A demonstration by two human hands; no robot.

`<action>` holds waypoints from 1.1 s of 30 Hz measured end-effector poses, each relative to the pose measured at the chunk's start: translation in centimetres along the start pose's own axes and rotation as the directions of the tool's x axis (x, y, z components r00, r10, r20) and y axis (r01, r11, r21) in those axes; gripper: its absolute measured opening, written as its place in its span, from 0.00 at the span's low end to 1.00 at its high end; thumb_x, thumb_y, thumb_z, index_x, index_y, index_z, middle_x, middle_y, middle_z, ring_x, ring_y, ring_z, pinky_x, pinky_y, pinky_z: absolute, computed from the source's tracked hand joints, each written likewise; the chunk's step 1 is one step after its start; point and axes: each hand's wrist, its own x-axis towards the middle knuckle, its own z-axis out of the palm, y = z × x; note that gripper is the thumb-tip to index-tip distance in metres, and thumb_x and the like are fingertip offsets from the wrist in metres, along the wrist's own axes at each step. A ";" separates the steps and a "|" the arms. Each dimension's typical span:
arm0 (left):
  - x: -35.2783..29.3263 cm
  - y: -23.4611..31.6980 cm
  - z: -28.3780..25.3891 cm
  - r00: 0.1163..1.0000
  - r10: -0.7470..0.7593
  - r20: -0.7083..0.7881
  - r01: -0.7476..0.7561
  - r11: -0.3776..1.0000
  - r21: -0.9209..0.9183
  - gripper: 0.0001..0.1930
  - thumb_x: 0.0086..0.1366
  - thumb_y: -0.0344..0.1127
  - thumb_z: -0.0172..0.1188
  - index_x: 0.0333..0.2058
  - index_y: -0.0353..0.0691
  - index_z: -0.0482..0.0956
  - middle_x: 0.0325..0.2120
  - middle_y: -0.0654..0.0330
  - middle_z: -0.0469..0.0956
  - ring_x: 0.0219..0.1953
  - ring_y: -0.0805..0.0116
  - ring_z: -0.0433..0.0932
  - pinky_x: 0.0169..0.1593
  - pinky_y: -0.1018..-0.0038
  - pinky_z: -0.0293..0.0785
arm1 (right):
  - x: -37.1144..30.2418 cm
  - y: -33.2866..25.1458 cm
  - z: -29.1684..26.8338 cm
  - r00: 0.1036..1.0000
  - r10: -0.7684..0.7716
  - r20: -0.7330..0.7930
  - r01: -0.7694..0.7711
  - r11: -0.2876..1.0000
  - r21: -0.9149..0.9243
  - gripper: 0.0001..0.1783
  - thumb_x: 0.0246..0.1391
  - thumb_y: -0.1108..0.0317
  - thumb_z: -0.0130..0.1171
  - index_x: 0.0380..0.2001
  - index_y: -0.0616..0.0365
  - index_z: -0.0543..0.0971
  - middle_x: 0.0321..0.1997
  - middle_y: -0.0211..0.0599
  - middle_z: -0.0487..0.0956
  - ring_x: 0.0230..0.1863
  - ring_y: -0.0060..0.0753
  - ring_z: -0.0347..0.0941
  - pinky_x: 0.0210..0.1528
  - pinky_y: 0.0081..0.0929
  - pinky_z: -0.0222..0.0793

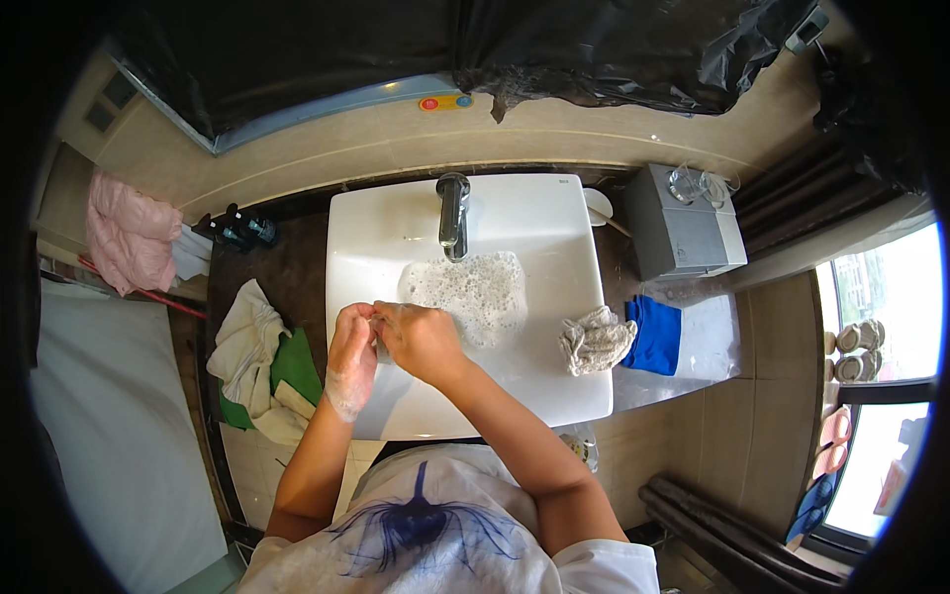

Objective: The person hand-washes a small white cloth in a sink, repeatedly rubbing and rinsing it under running water. They then pick up a larger striped towel and rinse it under the tap, wringing out excess water before folding it.

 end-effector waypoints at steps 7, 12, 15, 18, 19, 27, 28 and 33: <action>0.4 -0.3 -1.7 0.980 -0.069 0.186 0.022 0.969 0.246 0.21 0.58 0.23 0.62 0.49 0.36 0.67 0.40 0.62 0.69 0.40 0.76 0.69 0.46 0.80 0.68 | -0.2 -0.5 -0.5 0.941 0.319 -0.112 -0.271 0.909 0.316 0.10 0.61 0.64 0.56 0.32 0.61 0.78 0.24 0.40 0.78 0.24 0.29 0.73 0.30 0.28 0.70; 0.3 -3.2 -5.2 0.966 -0.250 0.066 0.218 0.925 0.312 0.10 0.61 0.29 0.61 0.41 0.38 0.74 0.37 0.62 0.73 0.39 0.75 0.72 0.43 0.78 0.69 | 0.6 1.4 -2.6 0.882 0.421 -0.213 -0.262 0.812 0.522 0.18 0.69 0.55 0.43 0.32 0.59 0.72 0.27 0.27 0.72 0.29 0.17 0.65 0.35 0.20 0.66; 0.4 -3.5 -3.4 0.988 -0.150 0.021 0.151 0.974 -0.168 0.07 0.65 0.35 0.58 0.38 0.40 0.75 0.36 0.63 0.74 0.41 0.73 0.72 0.45 0.73 0.70 | 0.0 2.0 -1.8 0.897 0.394 -0.203 -0.266 0.844 0.465 0.15 0.65 0.59 0.47 0.30 0.59 0.72 0.26 0.28 0.72 0.27 0.21 0.66 0.33 0.22 0.66; 1.8 -8.3 -4.6 0.977 -0.198 0.079 0.206 0.788 -0.581 0.10 0.68 0.42 0.54 0.37 0.43 0.76 0.34 0.65 0.74 0.39 0.71 0.72 0.46 0.70 0.70 | -1.1 -0.3 1.6 0.980 0.042 -0.196 -0.017 0.991 0.130 0.12 0.54 0.62 0.56 0.24 0.58 0.71 0.22 0.33 0.72 0.22 0.30 0.68 0.27 0.28 0.66; 2.0 -8.6 -4.5 0.964 -0.208 0.165 0.264 0.703 -0.660 0.10 0.69 0.43 0.53 0.35 0.43 0.75 0.30 0.65 0.72 0.36 0.71 0.71 0.43 0.71 0.69 | -1.6 -1.2 2.9 0.976 -0.114 -0.185 0.114 0.993 -0.010 0.11 0.50 0.63 0.59 0.22 0.58 0.71 0.21 0.35 0.72 0.20 0.33 0.68 0.25 0.30 0.66; 0.8 -5.6 1.2 0.812 -0.581 -0.057 0.401 0.625 -0.669 0.17 0.71 0.48 0.44 0.38 0.42 0.75 0.37 0.58 0.77 0.42 0.67 0.75 0.50 0.72 0.73 | -2.1 5.0 4.9 0.974 -0.031 -0.223 -0.013 0.982 -0.191 0.07 0.41 0.69 0.61 0.20 0.56 0.73 0.18 0.42 0.75 0.16 0.42 0.71 0.17 0.35 0.67; 0.8 -6.0 0.9 0.848 -0.527 -0.061 0.363 0.659 -0.659 0.15 0.71 0.46 0.44 0.38 0.42 0.74 0.35 0.59 0.76 0.40 0.68 0.74 0.49 0.72 0.73 | -2.0 5.1 4.7 0.974 -0.039 -0.224 -0.011 0.976 -0.218 0.06 0.41 0.69 0.61 0.20 0.56 0.73 0.19 0.42 0.75 0.16 0.42 0.72 0.17 0.35 0.67; 3.5 -13.1 -6.9 0.809 -0.124 0.574 0.546 0.521 -0.657 0.15 0.71 0.46 0.45 0.38 0.43 0.74 0.30 0.64 0.73 0.33 0.73 0.71 0.37 0.72 0.68 | -3.6 -0.2 5.7 0.921 -0.323 -0.219 0.309 0.946 -0.095 0.05 0.45 0.68 0.61 0.22 0.56 0.75 0.16 0.41 0.74 0.14 0.41 0.70 0.16 0.35 0.66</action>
